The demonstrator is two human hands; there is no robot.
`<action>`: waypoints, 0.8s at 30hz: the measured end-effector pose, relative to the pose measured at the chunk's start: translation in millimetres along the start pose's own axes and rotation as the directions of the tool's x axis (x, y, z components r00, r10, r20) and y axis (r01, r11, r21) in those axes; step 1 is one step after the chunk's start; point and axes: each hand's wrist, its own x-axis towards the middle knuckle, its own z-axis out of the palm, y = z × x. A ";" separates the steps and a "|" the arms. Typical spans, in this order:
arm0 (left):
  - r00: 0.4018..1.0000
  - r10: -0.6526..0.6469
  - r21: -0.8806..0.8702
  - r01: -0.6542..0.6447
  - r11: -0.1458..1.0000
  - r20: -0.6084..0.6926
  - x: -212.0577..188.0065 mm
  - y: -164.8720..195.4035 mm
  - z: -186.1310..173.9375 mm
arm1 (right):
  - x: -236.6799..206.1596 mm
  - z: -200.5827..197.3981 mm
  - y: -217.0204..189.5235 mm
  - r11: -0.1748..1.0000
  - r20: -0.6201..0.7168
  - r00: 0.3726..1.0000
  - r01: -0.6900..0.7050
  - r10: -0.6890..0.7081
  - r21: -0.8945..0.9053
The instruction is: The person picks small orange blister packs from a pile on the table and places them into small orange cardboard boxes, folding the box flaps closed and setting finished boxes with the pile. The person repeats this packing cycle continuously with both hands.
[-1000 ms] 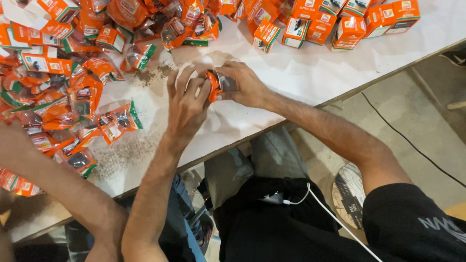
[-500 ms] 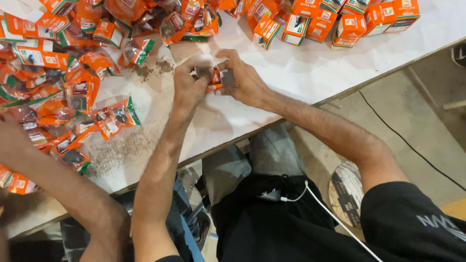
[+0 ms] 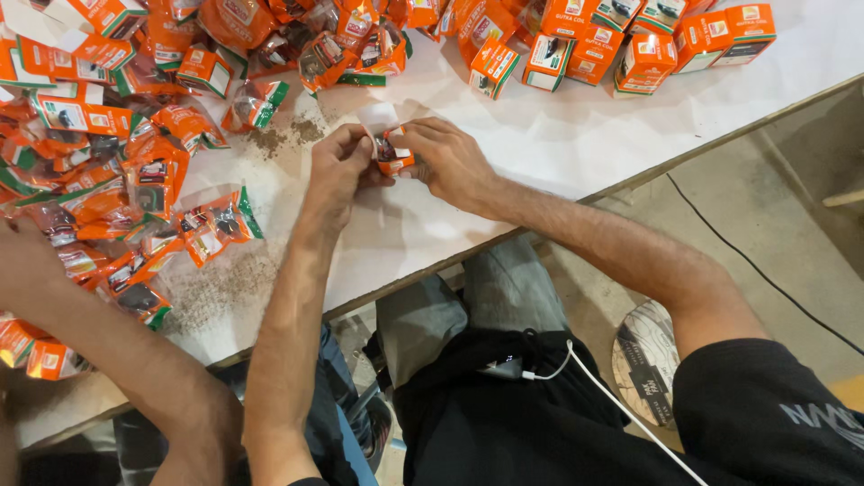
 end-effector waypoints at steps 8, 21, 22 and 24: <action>0.998 -0.035 0.104 0.039 0.994 -0.044 10.7 6.6 3.7 | 3.0 -7.0 -6.8 0.999 0.027 0.999 -0.047 0.047 0.027; 0.678 0.649 0.671 -0.662 0.334 0.346 -28.7 5.3 35.3 | -0.4 -1.9 3.8 0.956 0.092 0.961 -0.269 0.259 0.120; 0.697 0.630 0.688 -0.643 0.336 0.343 -29.4 5.2 33.7 | -1.3 -0.7 4.5 0.960 0.084 0.968 -0.246 0.237 0.136; 0.726 0.624 0.666 -0.621 0.414 0.289 -28.8 5.0 30.5 | -2.5 0.2 6.5 0.963 0.082 0.972 -0.231 0.221 0.140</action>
